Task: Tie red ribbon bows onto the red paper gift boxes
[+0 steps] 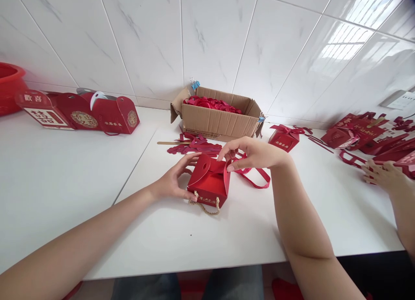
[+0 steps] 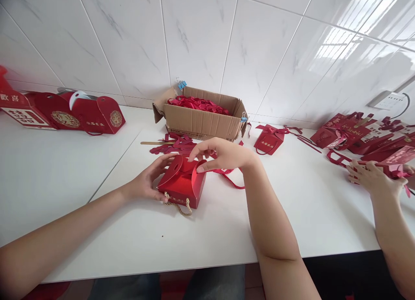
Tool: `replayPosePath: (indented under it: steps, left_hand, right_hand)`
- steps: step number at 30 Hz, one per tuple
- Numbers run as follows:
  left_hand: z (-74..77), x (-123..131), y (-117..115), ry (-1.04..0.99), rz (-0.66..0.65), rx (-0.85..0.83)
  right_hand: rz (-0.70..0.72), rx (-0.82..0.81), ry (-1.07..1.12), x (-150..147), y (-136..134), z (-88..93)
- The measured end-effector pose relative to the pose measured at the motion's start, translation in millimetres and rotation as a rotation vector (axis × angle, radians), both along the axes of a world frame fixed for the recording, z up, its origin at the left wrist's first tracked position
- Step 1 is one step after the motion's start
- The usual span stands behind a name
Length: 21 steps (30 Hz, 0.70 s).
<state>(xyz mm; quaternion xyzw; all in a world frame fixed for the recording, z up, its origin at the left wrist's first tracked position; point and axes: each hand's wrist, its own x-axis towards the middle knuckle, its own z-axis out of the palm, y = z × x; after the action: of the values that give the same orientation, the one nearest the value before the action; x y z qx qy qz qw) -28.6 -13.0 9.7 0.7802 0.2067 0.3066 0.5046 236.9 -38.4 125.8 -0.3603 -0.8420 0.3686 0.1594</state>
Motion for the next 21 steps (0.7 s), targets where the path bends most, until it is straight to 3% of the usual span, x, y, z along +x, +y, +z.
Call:
replayPosePath:
  steps: [6, 12, 21]
  left_hand:
    - [2.7, 1.6, -4.5, 0.008, -0.022, 0.013]
    - [2.3, 0.7, -4.5, 0.017, -0.039, 0.016]
    - [10.7, -0.9, -2.7, 0.014, -0.124, 0.018]
  right_hand:
    - [0.182, -0.140, 0.049, 3.4, 6.2, -4.7]
    - [0.203, -0.211, 0.016, 2.6, 8.5, -6.9]
    - [0.192, -0.138, 0.089, 1.7, 7.4, -3.2]
